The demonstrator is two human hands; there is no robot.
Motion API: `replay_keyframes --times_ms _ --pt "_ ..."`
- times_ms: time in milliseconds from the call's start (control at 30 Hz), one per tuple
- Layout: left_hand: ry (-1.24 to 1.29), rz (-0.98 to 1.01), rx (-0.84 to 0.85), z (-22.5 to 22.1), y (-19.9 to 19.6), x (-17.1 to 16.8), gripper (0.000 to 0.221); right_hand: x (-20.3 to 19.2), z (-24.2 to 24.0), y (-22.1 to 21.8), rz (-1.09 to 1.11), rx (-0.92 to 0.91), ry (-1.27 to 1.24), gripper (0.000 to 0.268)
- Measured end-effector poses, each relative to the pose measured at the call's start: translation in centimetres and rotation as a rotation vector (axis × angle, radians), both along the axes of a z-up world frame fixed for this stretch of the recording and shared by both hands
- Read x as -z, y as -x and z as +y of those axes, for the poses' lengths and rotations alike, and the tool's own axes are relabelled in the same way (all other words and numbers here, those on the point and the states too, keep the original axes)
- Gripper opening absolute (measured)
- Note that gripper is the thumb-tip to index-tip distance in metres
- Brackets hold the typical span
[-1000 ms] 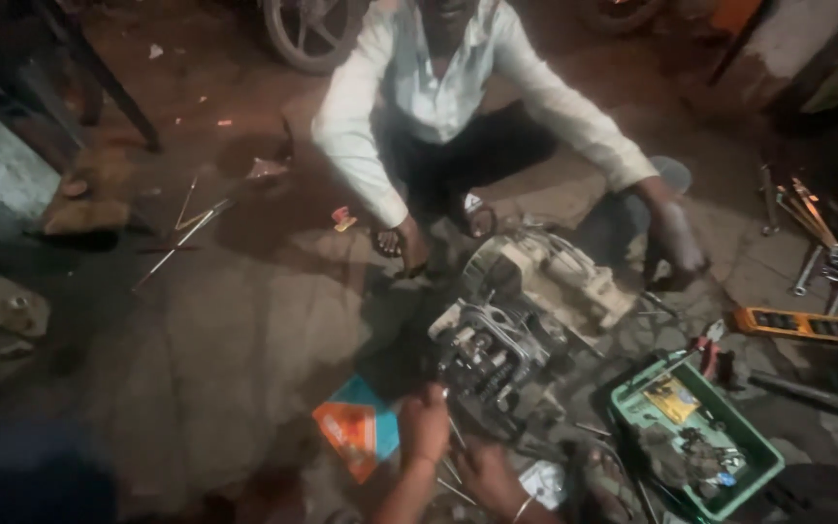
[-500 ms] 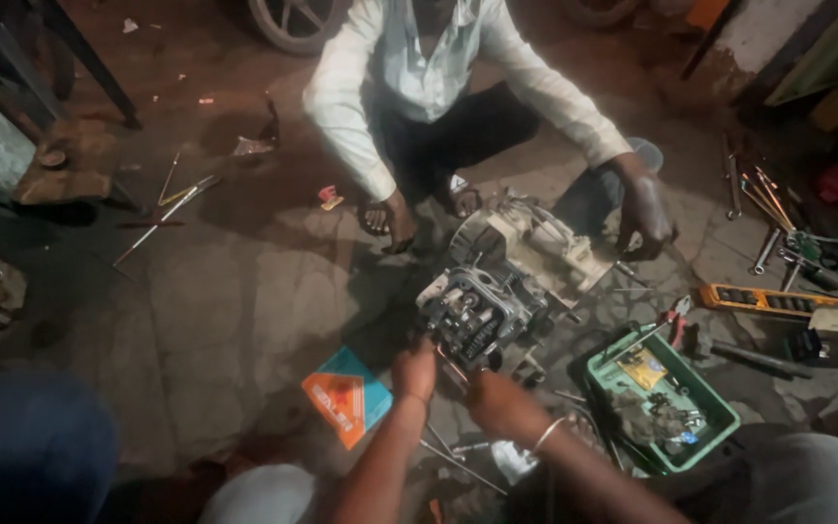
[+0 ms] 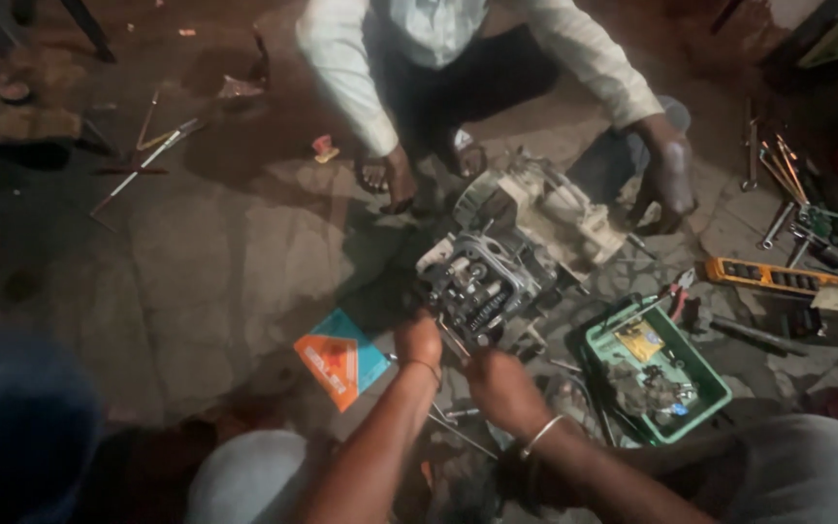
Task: The person crouches on the floor of a workshop at night and uses a spanner to loosen and remove fasteners from a motorcycle engine assembly placed on the ground, working alongside another person. The person then handles a small engine component with both hands, fitting or adjusting it near the engine.
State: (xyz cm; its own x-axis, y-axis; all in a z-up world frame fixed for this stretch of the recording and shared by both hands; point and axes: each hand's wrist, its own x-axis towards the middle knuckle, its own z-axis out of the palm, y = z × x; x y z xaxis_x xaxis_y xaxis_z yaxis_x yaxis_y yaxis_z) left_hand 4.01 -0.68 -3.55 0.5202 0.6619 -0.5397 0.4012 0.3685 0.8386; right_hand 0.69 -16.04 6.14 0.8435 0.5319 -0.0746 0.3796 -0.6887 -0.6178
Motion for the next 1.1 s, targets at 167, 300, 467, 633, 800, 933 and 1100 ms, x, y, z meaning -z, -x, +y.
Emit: replay_keyframes --times_ms 167,300,467,633,800,933,1100 --pt "-0.173 0.149 0.143 -0.1 0.7 -1.7 0.055 -0.9 0.4 0.2 0.024 0.080 0.044 0.026" --pt "-0.376 0.174 0.292 0.2 2.8 -5.2 0.059 -1.5 0.6 -0.1 0.129 0.087 0.075 0.030" --pt "-0.442 -0.009 0.476 1.8 3.4 -0.2 0.058 -4.0 1.0 0.2 0.230 0.102 0.111 0.030" --pt "-0.510 -0.059 0.589 2.8 4.7 -0.8 0.055 -4.1 0.9 0.2 0.200 0.053 0.114 0.031" --pt "-0.896 -0.107 0.537 2.8 5.3 -3.2 0.052 -4.1 1.2 0.0 0.230 0.079 0.150 0.028" --pt "-0.878 -0.160 0.508 2.3 4.6 -1.2 0.050 -4.4 1.1 0.1 0.330 0.104 0.254 0.029" --pt "-0.906 -0.078 0.438 2.3 3.9 -1.4 0.043 -0.8 0.4 -1.5 0.099 -0.012 0.234 0.025"
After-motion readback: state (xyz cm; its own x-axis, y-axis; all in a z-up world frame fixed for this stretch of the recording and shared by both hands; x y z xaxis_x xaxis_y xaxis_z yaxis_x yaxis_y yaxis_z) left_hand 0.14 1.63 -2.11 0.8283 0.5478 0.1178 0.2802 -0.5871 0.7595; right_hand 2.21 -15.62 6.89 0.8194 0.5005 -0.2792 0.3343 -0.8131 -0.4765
